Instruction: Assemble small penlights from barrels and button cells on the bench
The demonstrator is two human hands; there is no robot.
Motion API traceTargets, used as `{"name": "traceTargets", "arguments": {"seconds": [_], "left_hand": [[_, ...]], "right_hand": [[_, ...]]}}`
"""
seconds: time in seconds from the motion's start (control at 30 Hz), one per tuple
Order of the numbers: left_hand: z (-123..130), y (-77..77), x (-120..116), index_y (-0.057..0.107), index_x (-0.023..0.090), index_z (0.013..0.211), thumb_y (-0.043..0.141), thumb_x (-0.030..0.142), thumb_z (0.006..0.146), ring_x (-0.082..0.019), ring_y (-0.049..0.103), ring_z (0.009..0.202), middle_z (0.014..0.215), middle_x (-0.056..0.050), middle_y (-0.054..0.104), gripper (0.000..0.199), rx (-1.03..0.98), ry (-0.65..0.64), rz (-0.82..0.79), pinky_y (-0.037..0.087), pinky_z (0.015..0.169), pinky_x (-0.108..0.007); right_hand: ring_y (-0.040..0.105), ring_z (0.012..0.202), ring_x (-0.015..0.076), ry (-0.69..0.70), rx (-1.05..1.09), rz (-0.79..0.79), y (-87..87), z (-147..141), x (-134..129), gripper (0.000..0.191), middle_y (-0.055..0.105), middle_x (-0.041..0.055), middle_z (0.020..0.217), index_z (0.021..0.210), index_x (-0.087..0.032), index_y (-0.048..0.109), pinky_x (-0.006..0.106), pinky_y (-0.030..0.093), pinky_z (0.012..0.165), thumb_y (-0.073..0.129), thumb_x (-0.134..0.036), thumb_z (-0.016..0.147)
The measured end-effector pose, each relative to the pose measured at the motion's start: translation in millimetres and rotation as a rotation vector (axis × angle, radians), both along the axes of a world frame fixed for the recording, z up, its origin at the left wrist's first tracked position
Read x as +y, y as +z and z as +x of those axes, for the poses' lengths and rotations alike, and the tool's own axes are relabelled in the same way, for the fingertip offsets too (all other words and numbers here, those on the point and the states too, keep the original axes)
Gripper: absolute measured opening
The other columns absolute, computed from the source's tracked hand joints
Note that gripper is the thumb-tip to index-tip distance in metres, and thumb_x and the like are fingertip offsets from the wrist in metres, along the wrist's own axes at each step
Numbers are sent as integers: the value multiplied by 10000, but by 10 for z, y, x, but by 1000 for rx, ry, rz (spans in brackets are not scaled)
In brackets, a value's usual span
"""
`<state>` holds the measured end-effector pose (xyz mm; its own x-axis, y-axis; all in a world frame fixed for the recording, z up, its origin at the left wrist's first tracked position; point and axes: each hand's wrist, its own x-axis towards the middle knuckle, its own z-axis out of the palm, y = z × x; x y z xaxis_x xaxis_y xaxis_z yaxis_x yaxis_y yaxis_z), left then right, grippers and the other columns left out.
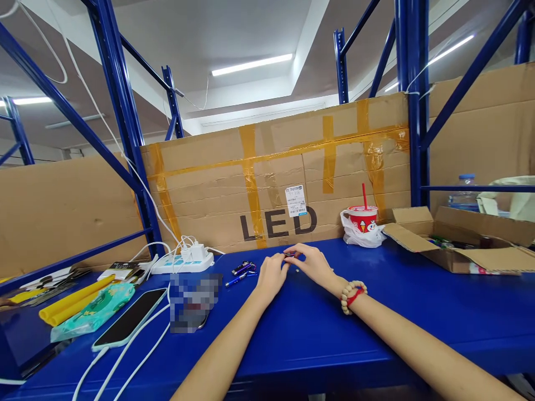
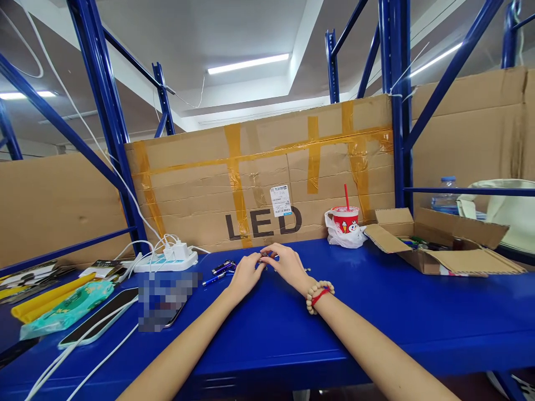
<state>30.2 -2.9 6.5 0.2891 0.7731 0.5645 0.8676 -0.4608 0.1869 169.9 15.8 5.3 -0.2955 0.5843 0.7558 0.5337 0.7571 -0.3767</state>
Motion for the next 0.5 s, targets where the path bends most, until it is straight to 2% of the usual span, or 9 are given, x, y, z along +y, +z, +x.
{"name": "traceTargets", "arguments": {"seconds": [0.1,0.17,0.3,0.4,0.5], "left_hand": [[-21,-13,25,588,181,934,396,186,843,-179,588,863,956,-55,638,213,-81,-18,-21,427,735,-257],[-40,-19,41,565,191,988,399,186,842,-183,596,848,927,-59,647,221,-146,20,-29,431,725,-261],[-92,-26,81,504,206,1062,426,149,822,-177,602,828,925,-56,645,259,-256,66,-28,435,718,-260],[-118,-42,122,547,206,949,464,119,792,-156,595,822,907,-36,644,198,-300,24,-42,433,728,-240],[-113,-59,149,568,205,835,505,117,761,-132,587,734,790,-1,637,131,-317,-13,-81,437,704,-225]], "right_hand": [[593,733,114,-43,-37,-28,10,14,-6,207,649,-14,884,932,-241,607,223,439,651,506,-362,797],[599,786,130,-89,-100,-62,15,33,-9,226,652,-5,928,955,-242,608,237,439,684,487,-364,809],[602,841,182,-195,-336,-174,4,78,-9,191,672,18,885,854,-228,656,262,430,682,531,-352,779],[611,817,189,-263,-410,-273,-6,93,-10,171,679,10,855,816,-231,666,257,421,636,569,-355,748],[613,821,189,-309,-431,-324,-3,85,-18,159,682,8,842,804,-237,670,253,410,619,564,-344,750]]}}
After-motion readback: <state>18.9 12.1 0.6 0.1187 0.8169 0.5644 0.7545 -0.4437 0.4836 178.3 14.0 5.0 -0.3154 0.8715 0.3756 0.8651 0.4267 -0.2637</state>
